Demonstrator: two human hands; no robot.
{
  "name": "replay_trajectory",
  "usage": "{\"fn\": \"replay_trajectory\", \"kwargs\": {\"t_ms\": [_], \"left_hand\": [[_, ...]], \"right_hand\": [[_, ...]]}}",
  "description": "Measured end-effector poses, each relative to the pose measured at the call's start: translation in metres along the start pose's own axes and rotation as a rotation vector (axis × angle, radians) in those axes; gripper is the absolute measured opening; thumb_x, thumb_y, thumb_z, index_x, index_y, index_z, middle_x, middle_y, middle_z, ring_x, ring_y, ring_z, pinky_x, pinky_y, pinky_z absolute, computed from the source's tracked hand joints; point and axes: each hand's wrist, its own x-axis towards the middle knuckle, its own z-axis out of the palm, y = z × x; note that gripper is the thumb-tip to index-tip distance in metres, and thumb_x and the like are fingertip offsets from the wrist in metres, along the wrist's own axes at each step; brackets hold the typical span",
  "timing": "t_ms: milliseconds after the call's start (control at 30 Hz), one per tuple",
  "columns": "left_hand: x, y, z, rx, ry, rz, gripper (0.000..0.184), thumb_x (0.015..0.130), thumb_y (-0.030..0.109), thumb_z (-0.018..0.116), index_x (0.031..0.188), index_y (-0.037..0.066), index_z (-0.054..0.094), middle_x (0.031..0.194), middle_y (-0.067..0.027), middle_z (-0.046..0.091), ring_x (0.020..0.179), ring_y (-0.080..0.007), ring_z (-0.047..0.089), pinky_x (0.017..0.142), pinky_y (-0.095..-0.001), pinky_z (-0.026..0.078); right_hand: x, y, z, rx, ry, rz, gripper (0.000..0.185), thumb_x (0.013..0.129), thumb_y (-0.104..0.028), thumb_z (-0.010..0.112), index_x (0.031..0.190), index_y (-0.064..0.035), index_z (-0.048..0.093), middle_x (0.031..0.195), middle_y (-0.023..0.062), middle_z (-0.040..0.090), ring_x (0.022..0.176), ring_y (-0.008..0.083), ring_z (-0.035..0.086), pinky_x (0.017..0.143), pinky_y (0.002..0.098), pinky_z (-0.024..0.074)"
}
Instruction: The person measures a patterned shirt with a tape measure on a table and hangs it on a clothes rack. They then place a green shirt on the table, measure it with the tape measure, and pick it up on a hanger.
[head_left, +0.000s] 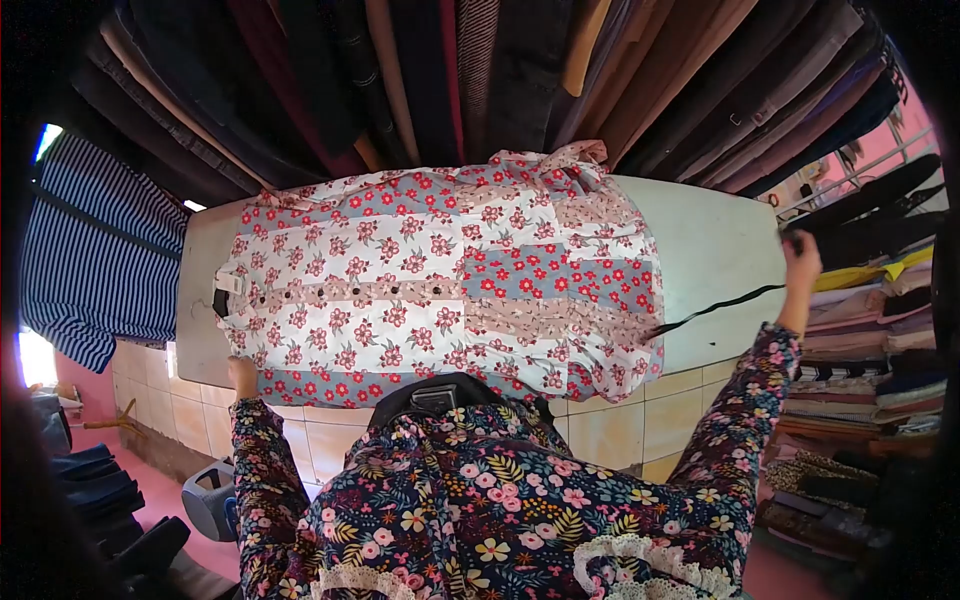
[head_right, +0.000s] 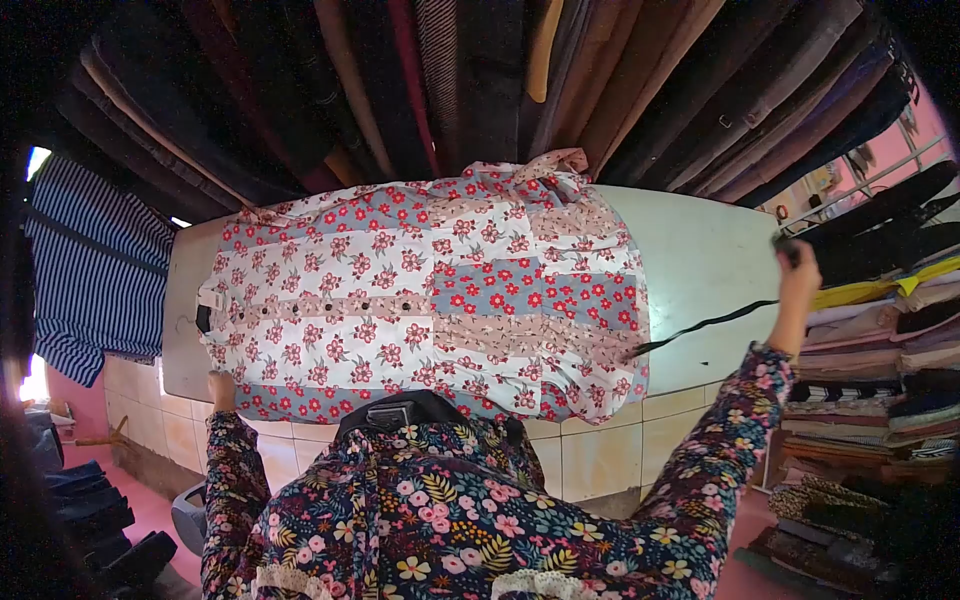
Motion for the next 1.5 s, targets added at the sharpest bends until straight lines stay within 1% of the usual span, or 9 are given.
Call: {"fn": "replay_trajectory", "kwargs": {"t_ms": [267, 333, 500, 533, 667, 833, 1100, 1200, 1500], "left_hand": [[-0.01, -0.008, -0.007, -0.089, -0.042, -0.042, 0.046, 0.094, 0.037, 0.047, 0.107, -0.006, 0.052, 0.098, -0.0281, 0.061, 0.093, -0.0442, 0.058, 0.078, -0.0492, 0.046], [-0.007, -0.03, -0.004, 0.151, 0.102, 0.257, 0.037, 0.094, 0.034, 0.046, 0.101, 0.0, 0.059, 0.09, -0.0265, 0.063, 0.087, -0.0429, 0.06, 0.073, -0.0493, 0.046], [-0.02, 0.066, -0.108, -0.047, 0.06, -0.004, 0.035, 0.094, 0.034, 0.044, 0.103, 0.002, 0.053, 0.087, -0.0281, 0.062, 0.085, -0.046, 0.059, 0.072, -0.0535, 0.045], [-0.023, 0.068, -0.108, -0.043, 0.075, 0.025, 0.033, 0.094, 0.033, 0.044, 0.104, 0.002, 0.052, 0.085, -0.0273, 0.062, 0.082, -0.0457, 0.059, 0.07, -0.0533, 0.045], [-0.038, 0.081, -0.115, -0.015, 0.116, 0.106, 0.025, 0.094, 0.026, 0.046, 0.103, 0.003, 0.049, 0.08, -0.0244, 0.063, 0.075, -0.0437, 0.06, 0.065, -0.0514, 0.046], [-0.036, 0.115, -0.168, -0.088, 0.138, 0.277, 0.021, 0.092, 0.021, 0.051, 0.104, 0.004, 0.05, 0.079, -0.0211, 0.063, 0.075, -0.0414, 0.06, 0.063, -0.0488, 0.047], [-0.012, 0.157, -0.234, -0.263, 0.107, 0.623, 0.021, 0.086, 0.014, 0.057, 0.104, 0.004, 0.052, 0.078, -0.0221, 0.062, 0.073, -0.0412, 0.06, 0.061, -0.0468, 0.048], [-0.001, 0.165, -0.249, -0.385, 0.077, 0.68, 0.021, 0.085, 0.009, 0.054, 0.104, 0.002, 0.051, 0.076, -0.0238, 0.059, 0.072, -0.0434, 0.058, 0.062, -0.0466, 0.046], [0.068, 0.225, -0.282, -0.524, 0.081, 0.874, 0.019, 0.086, 0.014, 0.057, 0.103, 0.005, 0.052, 0.077, -0.0203, 0.059, 0.071, -0.0402, 0.059, 0.058, -0.0452, 0.046]], "right_hand": [[-0.02, -0.018, 0.041, -0.124, -0.027, 0.147, 0.043, 0.084, -0.037, 0.064, 0.105, -0.0008, 0.059, 0.096, 0.0212, 0.064, 0.09, 0.0394, 0.061, 0.077, 0.0427, 0.0476], [-0.079, 0.012, 0.108, -0.016, -0.24, 0.25, 0.052, 0.081, -0.043, 0.065, 0.105, 0.0026, 0.058, 0.1, 0.0221, 0.063, 0.093, 0.0367, 0.061, 0.081, 0.0429, 0.0474], [-0.19, -0.013, 0.148, 0.344, -0.422, 0.904, 0.061, 0.079, -0.04, 0.067, 0.118, 0.0055, 0.055, 0.099, 0.0242, 0.065, 0.085, 0.0366, 0.064, 0.079, 0.04, 0.0505], [-0.198, 0.03, 0.16, 0.067, -0.516, 0.476, 0.059, 0.08, -0.043, 0.065, 0.117, 0.0027, 0.056, 0.09, 0.0214, 0.067, 0.074, 0.0361, 0.065, 0.072, 0.043, 0.0515], [-0.109, -0.088, 0.161, -0.625, -0.347, 0.585, 0.057, 0.083, -0.038, 0.063, 0.124, -0.0006, 0.053, 0.116, 0.0203, 0.06, 0.102, 0.0347, 0.06, 0.085, 0.0452, 0.0463], [-0.021, -0.242, 0.189, 0.52, -0.161, -0.056, 0.044, 0.088, -0.016, 0.06, 0.128, -0.0016, 0.05, 0.126, 0.0156, 0.054, 0.117, 0.0302, 0.049, 0.101, 0.0381, 0.0344], [0.018, -0.596, 0.086, 0.92, -0.544, -0.862, 0.065, 0.075, -0.023, 0.07, 0.132, -0.0038, 0.045, 0.132, 0.0172, 0.047, 0.122, 0.0343, 0.044, 0.1, 0.0403, 0.0356], [0.015, -0.641, 0.069, 1.136, -0.865, -0.707, 0.068, 0.069, -0.006, 0.072, 0.132, -0.0063, 0.046, 0.119, 0.0159, 0.057, 0.107, 0.032, 0.056, 0.091, 0.0372, 0.0448], [0.072, -0.671, -0.004, 0.98, -0.608, -0.791, 0.048, 0.068, -0.002, 0.069, 0.115, -0.0031, 0.059, 0.108, 0.0161, 0.062, 0.099, 0.0294, 0.062, 0.085, 0.0334, 0.0486]]}}
